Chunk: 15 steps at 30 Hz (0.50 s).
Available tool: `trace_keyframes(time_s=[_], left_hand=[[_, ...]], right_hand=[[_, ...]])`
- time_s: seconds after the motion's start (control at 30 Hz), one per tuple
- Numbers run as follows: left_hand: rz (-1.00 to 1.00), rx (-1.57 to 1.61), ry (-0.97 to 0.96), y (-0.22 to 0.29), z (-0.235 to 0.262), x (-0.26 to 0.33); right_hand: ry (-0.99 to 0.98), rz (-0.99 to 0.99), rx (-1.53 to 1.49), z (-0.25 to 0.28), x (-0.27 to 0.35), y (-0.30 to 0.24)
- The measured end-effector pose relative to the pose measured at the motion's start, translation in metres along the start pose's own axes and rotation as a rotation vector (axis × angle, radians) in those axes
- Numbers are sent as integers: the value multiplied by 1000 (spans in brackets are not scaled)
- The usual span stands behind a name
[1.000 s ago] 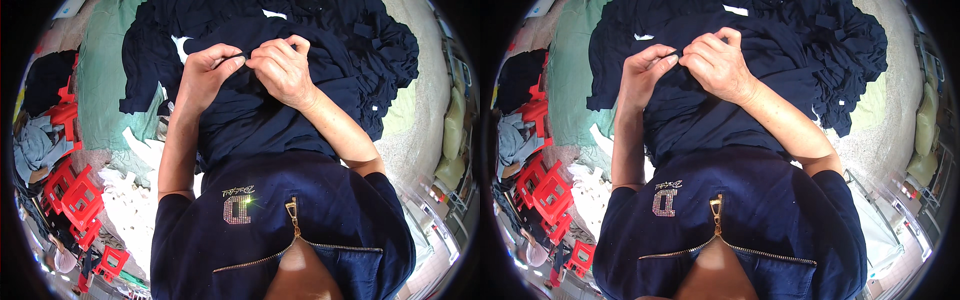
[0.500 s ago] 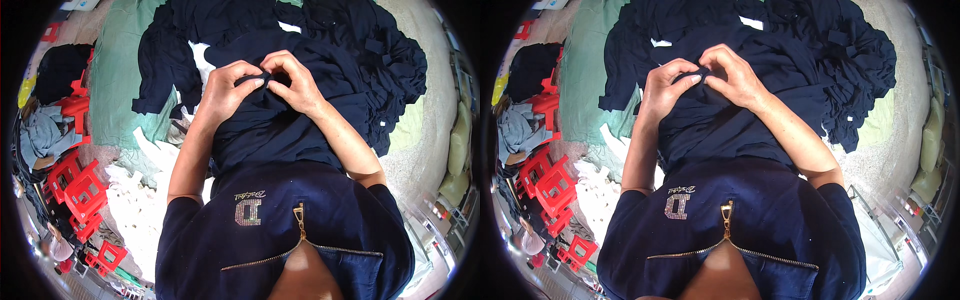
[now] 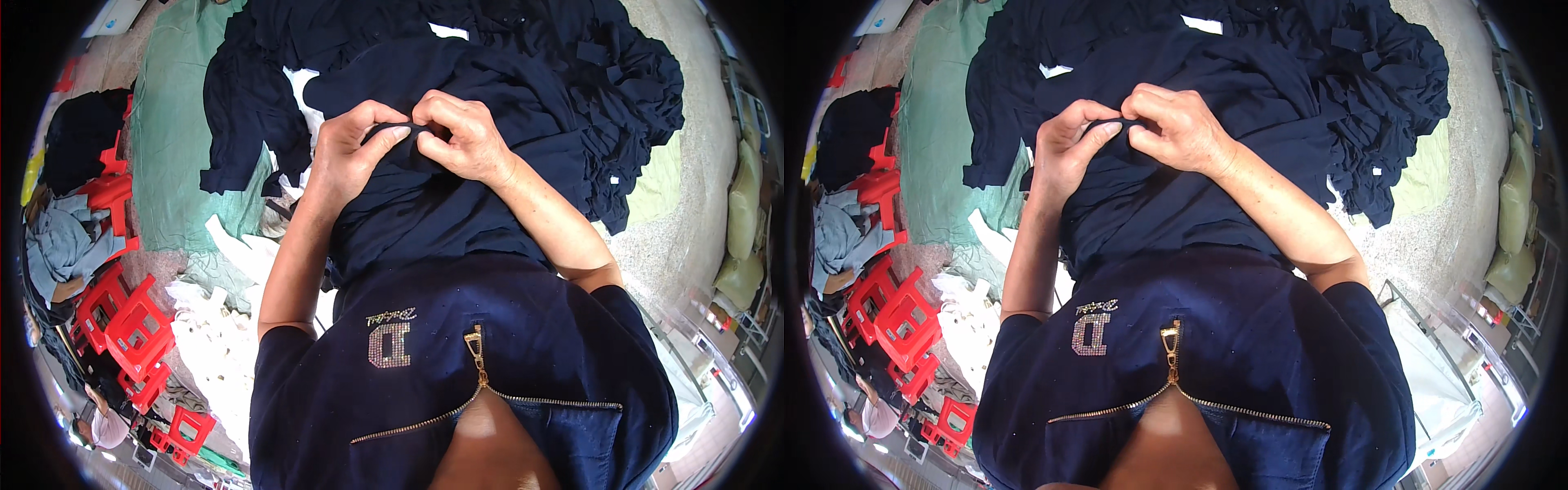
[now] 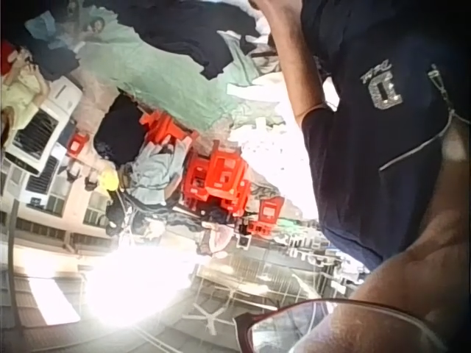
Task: Inspecting black garments for defects or lint and cleaning them manually with hands.
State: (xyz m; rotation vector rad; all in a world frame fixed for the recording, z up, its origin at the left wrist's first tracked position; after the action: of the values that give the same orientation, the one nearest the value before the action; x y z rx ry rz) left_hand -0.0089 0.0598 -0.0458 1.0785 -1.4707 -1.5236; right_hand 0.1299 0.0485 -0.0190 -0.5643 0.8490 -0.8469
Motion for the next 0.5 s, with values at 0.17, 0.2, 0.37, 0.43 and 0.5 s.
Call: trace_keyframes(time_s=[0.17,0.2,0.37,0.43,0.5], left_hand=[[-6,-21,-8,6,-3,1],[-5,-20,-10,11,-4,0],[-187,-569,32,34,-15,2],[-220,-584,45,35,-18,1],[-240,-613,52,37,-20,1]], right_hand=[[22,-109,-133,4,-1,6],[24,-93,-115,5,-1,6],[27,-105,-86,5,0,9],[79,-71,-7,12,-1,2],[87,-35,46,13,-2,-2]])
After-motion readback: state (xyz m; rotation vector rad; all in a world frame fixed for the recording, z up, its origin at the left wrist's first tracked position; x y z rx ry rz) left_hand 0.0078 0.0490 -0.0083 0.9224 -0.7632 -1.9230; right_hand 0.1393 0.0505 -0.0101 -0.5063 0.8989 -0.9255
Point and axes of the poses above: each hand's wrist, its own x-axis away from the middle knuckle, its own z-axis out of the back of the hand, y = z × x, the point moved 9 cm from there along -x, towards the middle knuckle, and after that the axes turned 3 degrees about x, right-handed, at the moved point
